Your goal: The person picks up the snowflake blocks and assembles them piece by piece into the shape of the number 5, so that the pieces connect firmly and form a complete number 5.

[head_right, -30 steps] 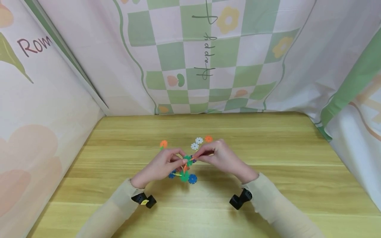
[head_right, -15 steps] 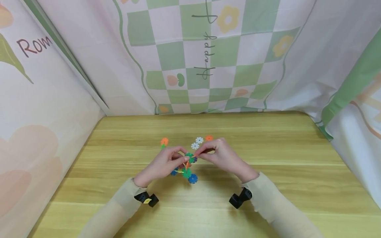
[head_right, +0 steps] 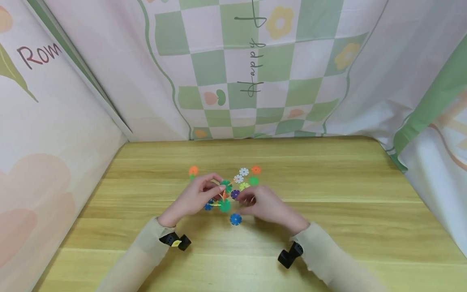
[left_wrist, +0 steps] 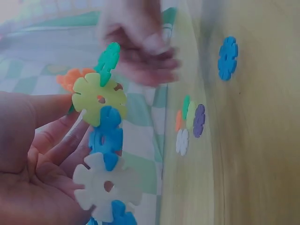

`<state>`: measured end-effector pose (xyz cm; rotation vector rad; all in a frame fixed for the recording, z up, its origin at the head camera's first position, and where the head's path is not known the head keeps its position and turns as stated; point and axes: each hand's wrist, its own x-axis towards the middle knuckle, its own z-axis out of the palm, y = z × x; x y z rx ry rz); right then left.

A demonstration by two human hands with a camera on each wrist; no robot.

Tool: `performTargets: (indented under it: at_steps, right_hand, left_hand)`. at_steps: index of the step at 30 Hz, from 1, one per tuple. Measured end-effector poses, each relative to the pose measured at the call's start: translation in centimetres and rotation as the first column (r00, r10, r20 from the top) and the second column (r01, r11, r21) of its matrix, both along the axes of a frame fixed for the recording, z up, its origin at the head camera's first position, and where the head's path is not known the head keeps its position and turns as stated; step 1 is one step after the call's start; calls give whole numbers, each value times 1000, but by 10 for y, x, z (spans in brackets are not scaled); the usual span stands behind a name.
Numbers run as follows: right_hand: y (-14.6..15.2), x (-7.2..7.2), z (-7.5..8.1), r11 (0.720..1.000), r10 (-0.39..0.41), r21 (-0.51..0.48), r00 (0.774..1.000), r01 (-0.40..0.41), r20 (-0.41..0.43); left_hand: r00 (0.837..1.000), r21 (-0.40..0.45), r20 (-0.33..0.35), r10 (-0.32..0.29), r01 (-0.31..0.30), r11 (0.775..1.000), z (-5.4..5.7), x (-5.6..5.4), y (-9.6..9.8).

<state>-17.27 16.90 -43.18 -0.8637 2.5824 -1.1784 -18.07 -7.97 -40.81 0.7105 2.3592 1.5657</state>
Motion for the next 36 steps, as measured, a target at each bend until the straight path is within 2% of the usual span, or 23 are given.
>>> performTargets:
  at_steps: [5, 9, 13, 16, 19, 23, 25, 27, 29, 36]
  right_hand:
    - [-11, 10, -11, 995, 64, 77, 997, -68, 45]
    - [-15, 13, -12, 994, 77, 68, 995, -81, 70]
    - [-13, 13, -13, 997, 76, 17, 991, -79, 111]
    - [-8, 9, -11, 998, 35, -51, 994, -30, 104]
    - [1, 3, -3, 987, -63, -143, 995, 74, 80]
    - [13, -4, 18, 931, -201, -291, 974, 223, 104]
    - [17, -6, 27, 902, -239, -341, 964, 266, 119]
    - [18, -6, 35, 883, -256, -372, 957, 288, 135]
    - [18, -6, 39, 876, -261, -379, 954, 298, 146]
    - [14, -5, 42, 883, -261, -356, 950, 306, 171]
  left_hand:
    - [1000, 4, 17, 22, -22, 1000, 1, -1, 0]
    - [999, 10, 20, 27, -27, 1000, 1, 0, 1]
    - [1000, 16, 11, 22, -22, 1000, 1, 1, 2]
    - [1000, 11, 0, 19, -19, 1000, 0, 2, 2]
    - [1000, 4, -15, 15, -15, 1000, -1, 3, 2]
    - [999, -14, -50, 20, -20, 1000, 0, 4, 2]
    - [998, -25, -65, 22, -24, 999, 1, 4, 2]
    - [997, -27, -71, 22, -24, 999, 1, 4, 2]
    - [997, -29, -74, 21, -23, 999, 1, 5, 2]
    - [997, -30, -79, 17, -20, 999, 0, 4, 3]
